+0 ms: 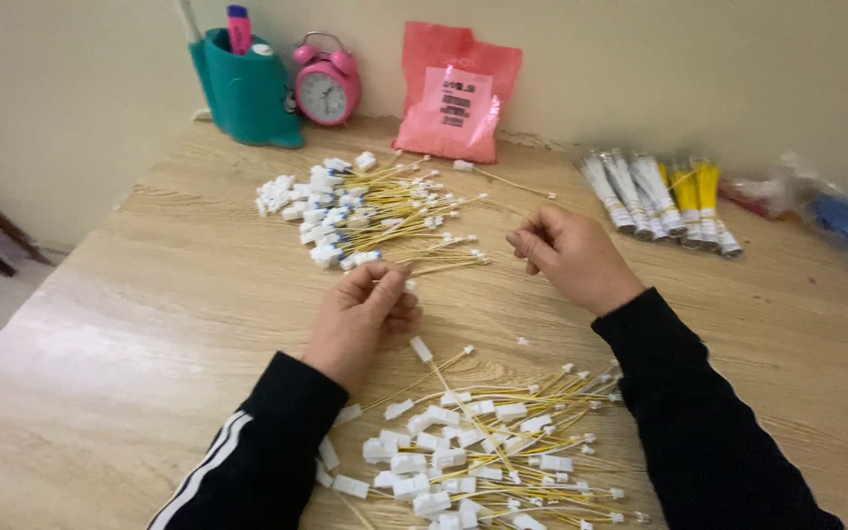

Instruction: Assembling small electrical connectors by manually inserting pins into plastic housings.

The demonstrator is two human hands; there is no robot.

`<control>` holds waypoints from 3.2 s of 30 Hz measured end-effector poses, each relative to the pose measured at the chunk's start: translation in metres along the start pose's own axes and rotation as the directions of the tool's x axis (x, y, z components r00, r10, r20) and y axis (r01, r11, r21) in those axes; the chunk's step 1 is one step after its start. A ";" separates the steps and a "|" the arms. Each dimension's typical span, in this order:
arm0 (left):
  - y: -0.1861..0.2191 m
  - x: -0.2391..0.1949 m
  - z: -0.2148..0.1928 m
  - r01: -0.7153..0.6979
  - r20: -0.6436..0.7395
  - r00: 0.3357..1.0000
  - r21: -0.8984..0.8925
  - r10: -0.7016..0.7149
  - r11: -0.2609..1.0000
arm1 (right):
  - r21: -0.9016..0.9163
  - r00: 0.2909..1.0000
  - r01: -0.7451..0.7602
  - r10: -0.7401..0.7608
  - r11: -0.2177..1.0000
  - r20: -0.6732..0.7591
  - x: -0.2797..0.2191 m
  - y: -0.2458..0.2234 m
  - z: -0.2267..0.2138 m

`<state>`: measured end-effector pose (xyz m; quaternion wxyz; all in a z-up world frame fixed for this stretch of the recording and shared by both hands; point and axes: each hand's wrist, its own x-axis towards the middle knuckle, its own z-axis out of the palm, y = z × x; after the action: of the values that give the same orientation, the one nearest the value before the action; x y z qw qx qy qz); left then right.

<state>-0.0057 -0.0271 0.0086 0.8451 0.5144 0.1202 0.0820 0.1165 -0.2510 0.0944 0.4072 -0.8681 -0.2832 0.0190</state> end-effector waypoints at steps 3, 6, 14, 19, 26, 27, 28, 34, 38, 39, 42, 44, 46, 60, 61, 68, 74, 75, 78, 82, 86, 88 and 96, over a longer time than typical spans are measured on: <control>0.014 -0.012 0.008 0.026 -0.033 0.999 -0.031 -0.027 0.999 | 0.339 0.999 -0.031 0.026 0.940 0.019 -0.009 -0.025 0.018; 0.016 -0.013 0.006 0.057 -0.039 0.997 -0.096 -0.061 0.994 | 0.459 0.994 -0.097 0.067 0.883 0.081 -0.021 -0.046 0.032; 0.018 -0.018 0.010 0.050 0.066 0.997 -0.041 -0.047 0.998 | 0.523 0.975 -0.106 -0.015 0.846 0.221 -0.030 -0.063 0.044; 0.013 -0.018 0.009 0.034 0.097 0.995 -0.014 -0.032 0.999 | 0.430 0.978 -0.058 -0.034 0.901 0.204 -0.030 -0.060 0.047; 0.009 -0.015 0.008 0.036 0.098 0.995 -0.051 -0.030 0.998 | 0.202 0.988 0.107 -0.126 0.974 0.084 -0.031 -0.064 0.045; 0.009 -0.015 0.008 0.041 0.089 0.995 -0.059 -0.036 0.997 | 0.107 0.981 0.180 -0.186 0.978 0.049 -0.031 -0.066 0.044; 0.010 -0.015 0.008 0.041 0.089 0.995 -0.059 -0.035 0.997 | 0.107 0.981 0.181 -0.187 0.978 0.050 -0.030 -0.065 0.044; 0.011 -0.017 0.008 0.033 0.103 0.994 -0.108 -0.022 0.994 | -0.042 0.922 0.387 -0.387 0.921 0.019 -0.031 -0.068 0.045; 0.010 -0.016 0.007 0.031 0.108 0.994 -0.132 -0.017 0.991 | 0.081 0.932 0.359 -0.362 0.930 0.029 -0.032 -0.066 0.050; 0.011 -0.016 0.007 0.030 0.108 0.994 -0.143 -0.015 0.989 | 0.111 0.942 0.331 -0.335 0.937 0.020 -0.032 -0.064 0.051; 0.007 -0.014 0.006 0.035 0.114 0.993 -0.150 -0.017 0.988 | 0.150 0.948 0.312 -0.318 0.938 0.018 -0.030 -0.058 0.056; 0.007 -0.015 0.005 0.033 0.115 0.993 -0.147 -0.016 0.989 | 0.170 0.945 0.323 -0.328 0.931 0.004 -0.031 -0.055 0.059; 0.008 -0.016 0.005 0.033 0.117 0.993 -0.144 -0.016 0.989 | 0.191 0.941 0.334 -0.338 0.923 -0.011 -0.030 -0.053 0.060; 0.008 -0.016 0.005 0.007 0.123 0.992 -0.135 0.010 0.991 | 0.242 0.923 0.378 -0.383 0.894 -0.027 -0.032 -0.058 0.059; 0.008 -0.016 0.005 0.008 0.124 0.992 -0.135 0.009 0.991 | 0.242 0.924 0.377 -0.382 0.894 -0.027 -0.033 -0.061 0.059; 0.012 -0.016 0.005 -0.036 0.135 0.990 -0.073 0.046 0.997 | 0.252 0.912 0.404 -0.408 0.879 -0.041 -0.035 -0.064 0.059; 0.018 -0.012 0.008 -0.079 0.110 0.991 0.013 0.077 0.997 | 0.143 0.891 0.453 -0.448 0.880 -0.070 -0.033 -0.064 0.059; 0.021 -0.011 0.008 -0.103 0.096 0.991 0.060 0.097 0.993 | 0.068 0.877 0.480 -0.475 0.875 -0.076 -0.031 -0.065 0.059; 0.016 0.005 -0.008 -0.135 0.035 0.991 0.162 0.131 0.978 | -0.314 0.785 0.573 -0.617 0.757 -0.055 -0.036 -0.063 0.056; 0.015 0.017 -0.024 -0.186 -0.064 0.972 0.383 0.227 0.905 | -0.426 0.931 0.282 -0.138 0.860 0.337 -0.045 -0.095 0.056; 0.026 0.011 -0.024 -0.134 -0.160 0.933 0.678 0.323 0.722 | -0.509 0.868 0.271 0.021 0.817 0.495 -0.051 -0.092 0.061; 0.029 0.010 -0.025 -0.103 -0.180 0.925 0.728 0.335 0.678 | -0.519 0.858 0.276 0.036 0.809 0.513 -0.051 -0.088 0.064; 0.012 0.002 -0.014 -0.390 0.178 0.920 0.515 0.350 0.764 | -0.414 0.871 0.053 0.161 0.909 0.464 -0.038 -0.079 0.048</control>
<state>-0.0078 -0.0092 0.0127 0.6363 0.7473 0.0046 0.1914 0.0341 -0.1963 0.1116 0.1287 -0.9089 -0.3492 0.1883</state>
